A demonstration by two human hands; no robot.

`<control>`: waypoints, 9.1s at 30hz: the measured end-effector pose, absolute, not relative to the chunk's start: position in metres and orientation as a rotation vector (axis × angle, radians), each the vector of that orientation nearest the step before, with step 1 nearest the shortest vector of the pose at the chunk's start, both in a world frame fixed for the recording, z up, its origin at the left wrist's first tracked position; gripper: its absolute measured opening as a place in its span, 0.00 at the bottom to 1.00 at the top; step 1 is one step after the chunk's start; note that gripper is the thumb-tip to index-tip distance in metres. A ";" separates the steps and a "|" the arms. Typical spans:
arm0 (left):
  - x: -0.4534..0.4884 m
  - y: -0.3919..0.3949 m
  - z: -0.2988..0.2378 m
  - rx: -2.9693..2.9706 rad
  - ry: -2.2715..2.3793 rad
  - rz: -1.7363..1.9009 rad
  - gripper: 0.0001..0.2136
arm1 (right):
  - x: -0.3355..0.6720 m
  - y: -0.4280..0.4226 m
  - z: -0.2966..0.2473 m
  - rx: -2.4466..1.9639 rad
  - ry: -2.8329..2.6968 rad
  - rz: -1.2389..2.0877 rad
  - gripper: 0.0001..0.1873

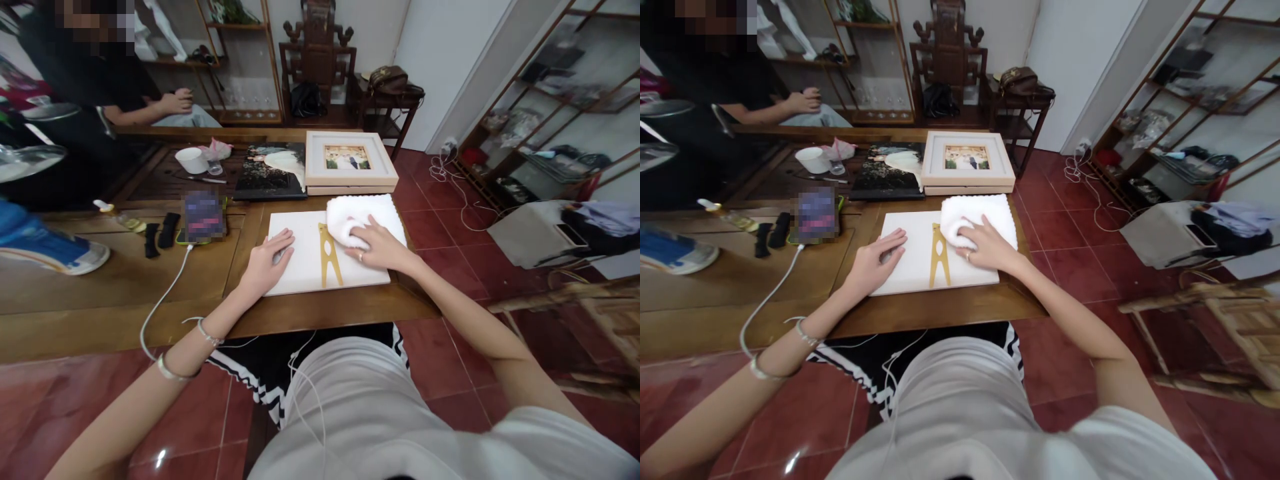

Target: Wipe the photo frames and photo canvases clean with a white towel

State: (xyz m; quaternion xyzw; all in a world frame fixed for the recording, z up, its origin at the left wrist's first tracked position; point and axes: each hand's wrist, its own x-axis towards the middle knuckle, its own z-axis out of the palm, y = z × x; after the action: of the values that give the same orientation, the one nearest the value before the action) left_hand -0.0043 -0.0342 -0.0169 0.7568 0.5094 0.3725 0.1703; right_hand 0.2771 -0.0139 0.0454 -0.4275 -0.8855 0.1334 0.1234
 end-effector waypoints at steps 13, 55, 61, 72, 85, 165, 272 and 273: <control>-0.008 -0.033 -0.017 2.172 1.441 1.012 0.16 | 0.297 -0.073 0.079 -1.163 -2.899 0.608 0.21; -0.006 -0.034 -0.015 2.171 1.428 0.991 0.16 | 0.271 -0.018 0.061 -1.189 -2.805 0.501 0.26; -0.006 -0.033 -0.016 2.169 1.435 0.998 0.16 | 0.296 -0.097 0.101 -1.020 -3.024 0.719 0.25; -0.007 -0.034 -0.016 2.163 1.428 1.001 0.16 | 0.275 -0.008 0.076 -1.281 -2.735 -0.043 0.29; -0.006 -0.033 -0.016 2.174 1.429 1.000 0.16 | 0.253 -0.103 0.051 -1.198 -3.003 0.135 0.30; -0.005 -0.033 -0.017 2.183 1.416 0.999 0.17 | 0.218 -0.042 0.049 -1.043 -2.999 -0.018 0.23; -0.001 -0.038 -0.012 2.169 1.401 1.009 0.13 | 0.306 -0.113 0.086 -1.154 -2.896 0.653 0.15; -0.001 -0.038 -0.012 2.169 1.401 1.009 0.13 | 0.309 -0.118 0.089 -1.140 -2.902 0.702 0.15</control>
State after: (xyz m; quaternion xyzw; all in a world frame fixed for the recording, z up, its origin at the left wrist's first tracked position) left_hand -0.0014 -0.0382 -0.0124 0.7691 0.4967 0.3578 0.1838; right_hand 0.3089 -0.1176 0.0890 -0.3566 -0.9077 0.2196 -0.0271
